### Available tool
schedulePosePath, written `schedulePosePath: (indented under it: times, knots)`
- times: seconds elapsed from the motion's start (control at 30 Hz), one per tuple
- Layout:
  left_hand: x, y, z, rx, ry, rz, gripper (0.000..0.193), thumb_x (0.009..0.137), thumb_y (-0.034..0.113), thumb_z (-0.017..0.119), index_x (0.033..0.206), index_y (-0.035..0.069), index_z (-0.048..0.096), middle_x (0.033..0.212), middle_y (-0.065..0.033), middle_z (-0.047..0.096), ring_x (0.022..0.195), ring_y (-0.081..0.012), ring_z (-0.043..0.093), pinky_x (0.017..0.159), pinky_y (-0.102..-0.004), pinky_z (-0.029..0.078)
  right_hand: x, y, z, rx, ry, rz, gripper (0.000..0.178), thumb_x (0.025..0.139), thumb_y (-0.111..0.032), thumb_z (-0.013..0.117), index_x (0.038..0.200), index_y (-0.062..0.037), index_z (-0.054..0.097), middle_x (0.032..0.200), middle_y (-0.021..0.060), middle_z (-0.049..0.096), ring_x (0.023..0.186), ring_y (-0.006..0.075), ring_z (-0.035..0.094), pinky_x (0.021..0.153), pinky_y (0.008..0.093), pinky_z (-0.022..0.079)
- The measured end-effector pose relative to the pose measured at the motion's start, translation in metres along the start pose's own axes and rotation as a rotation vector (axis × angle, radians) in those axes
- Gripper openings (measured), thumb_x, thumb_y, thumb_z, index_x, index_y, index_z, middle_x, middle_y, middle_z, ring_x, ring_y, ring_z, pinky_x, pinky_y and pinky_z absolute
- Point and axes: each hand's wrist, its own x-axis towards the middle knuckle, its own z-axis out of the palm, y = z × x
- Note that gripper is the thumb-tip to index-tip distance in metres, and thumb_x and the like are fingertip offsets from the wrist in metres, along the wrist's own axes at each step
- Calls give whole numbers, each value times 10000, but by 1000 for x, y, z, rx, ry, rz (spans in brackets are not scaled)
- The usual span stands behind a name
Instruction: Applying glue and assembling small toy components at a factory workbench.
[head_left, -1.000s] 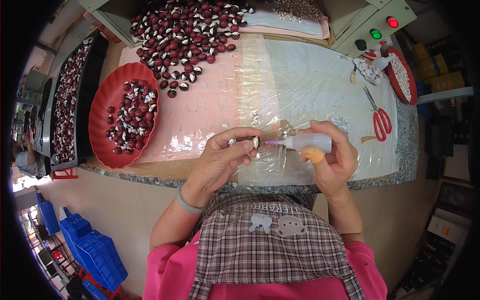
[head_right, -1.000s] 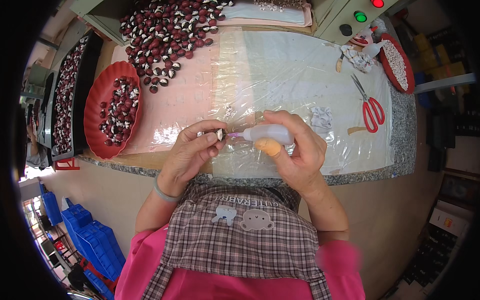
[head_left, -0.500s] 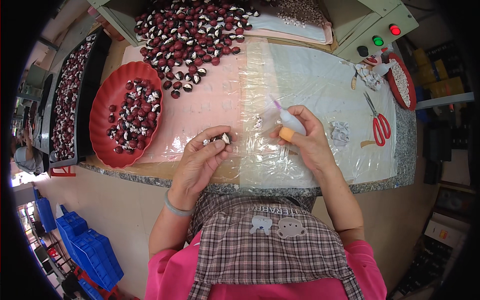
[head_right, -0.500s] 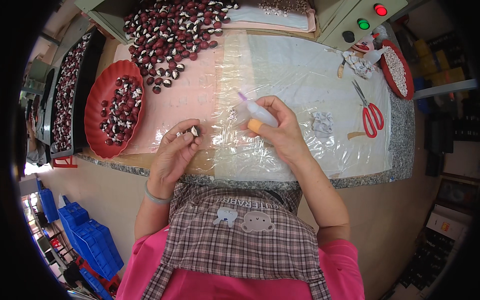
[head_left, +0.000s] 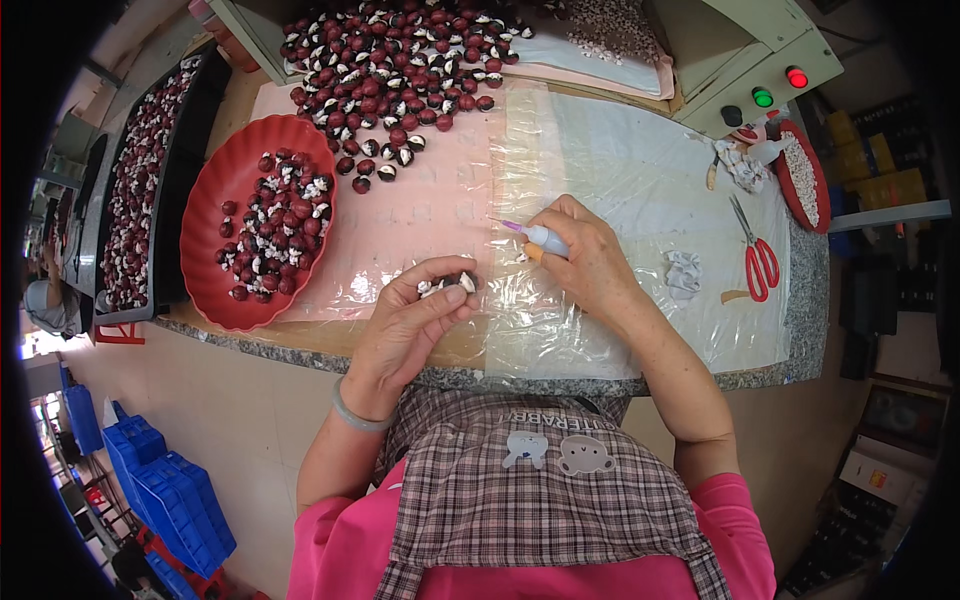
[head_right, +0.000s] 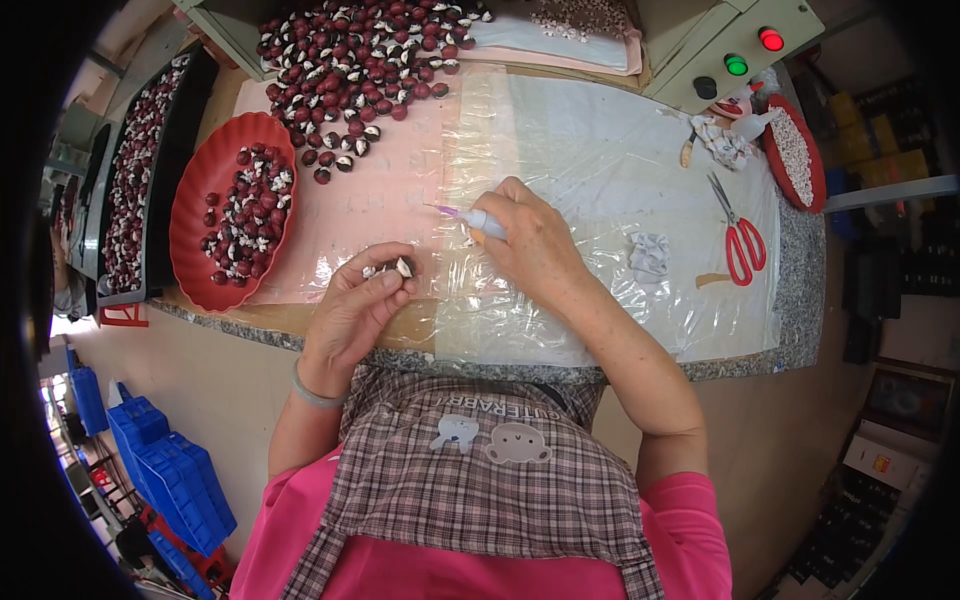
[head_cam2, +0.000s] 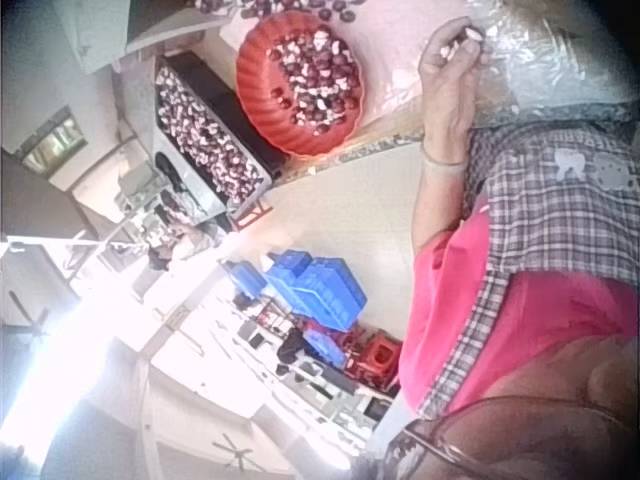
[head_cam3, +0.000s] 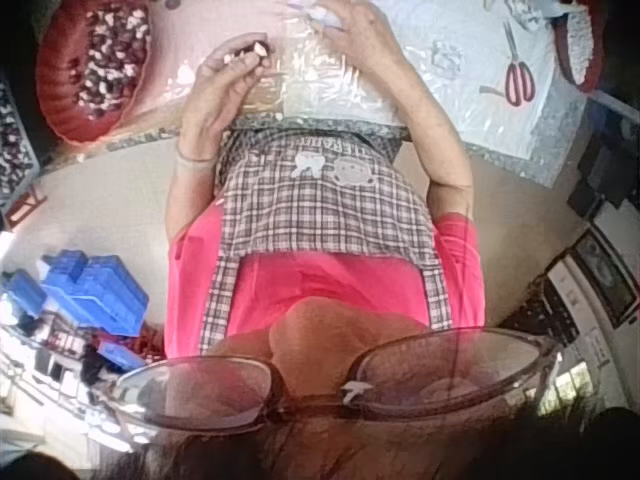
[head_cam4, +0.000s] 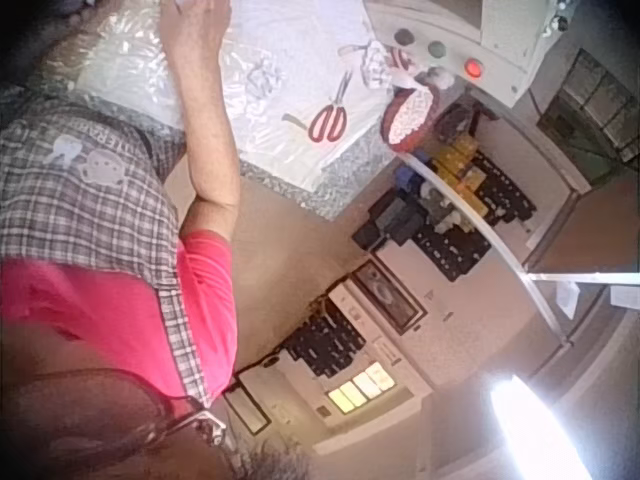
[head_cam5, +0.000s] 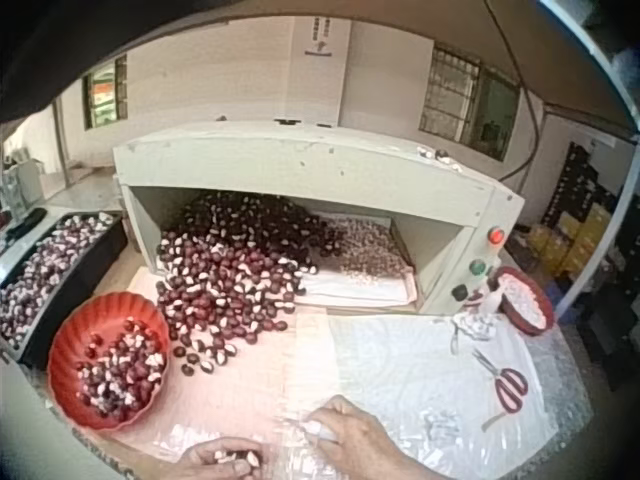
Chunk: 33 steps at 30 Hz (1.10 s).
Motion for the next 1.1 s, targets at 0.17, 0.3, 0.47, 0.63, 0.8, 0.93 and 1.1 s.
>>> schedulePosePath:
  times: [0.17,0.3,0.47,0.63,0.8,0.93,1.1]
  knots:
    - [5,-1,2,54,-11,15,285,924,17,607,1207,-19,603,1014,-75,651,865,-128,637,777,-234,542,-1,4,0,27,37,-8,159,840,-79,664,979,-12,626,881,122,632,757,290,623,696,368,500]
    - [6,-5,12,127,4,52,280,931,41,608,1205,-18,606,987,-64,648,847,-120,632,748,-232,532,-10,-15,-4,576,-43,345,91,900,-37,612,980,-4,637,814,52,650,635,127,609,570,256,494]
    - [8,-15,22,251,-5,110,280,937,61,607,1210,-6,612,961,-55,646,817,-121,630,729,-239,524,-28,-25,-11,859,-70,319,95,898,-22,628,988,3,646,802,28,630,645,73,594,554,212,491]
    - [6,-19,28,368,-8,143,285,946,76,598,1209,-36,600,1009,-104,651,819,-136,621,725,-246,513,-39,-34,-6,800,-13,277,109,874,4,649,981,-4,660,782,44,635,621,80,607,542,229,509]
    - [5,-20,31,464,-22,165,269,955,77,590,1206,-17,609,952,-61,642,809,-105,615,748,-242,527,-45,-31,1,708,38,214,85,843,3,685,926,10,665,781,67,662,622,103,641,529,238,513]
    - [4,-21,34,523,-19,219,266,952,67,589,1196,-36,606,1038,-99,626,803,-130,621,726,-250,524,-47,-29,0,584,27,165,110,821,-10,704,918,5,655,806,87,679,624,121,661,532,253,521]
    - [5,-22,33,893,-58,436,220,910,-9,586,1123,-35,637,974,-109,607,770,-123,625,676,-249,540,-50,-27,4,390,58,-6,113,814,-29,714,902,-7,648,807,89,682,627,137,671,527,266,525]
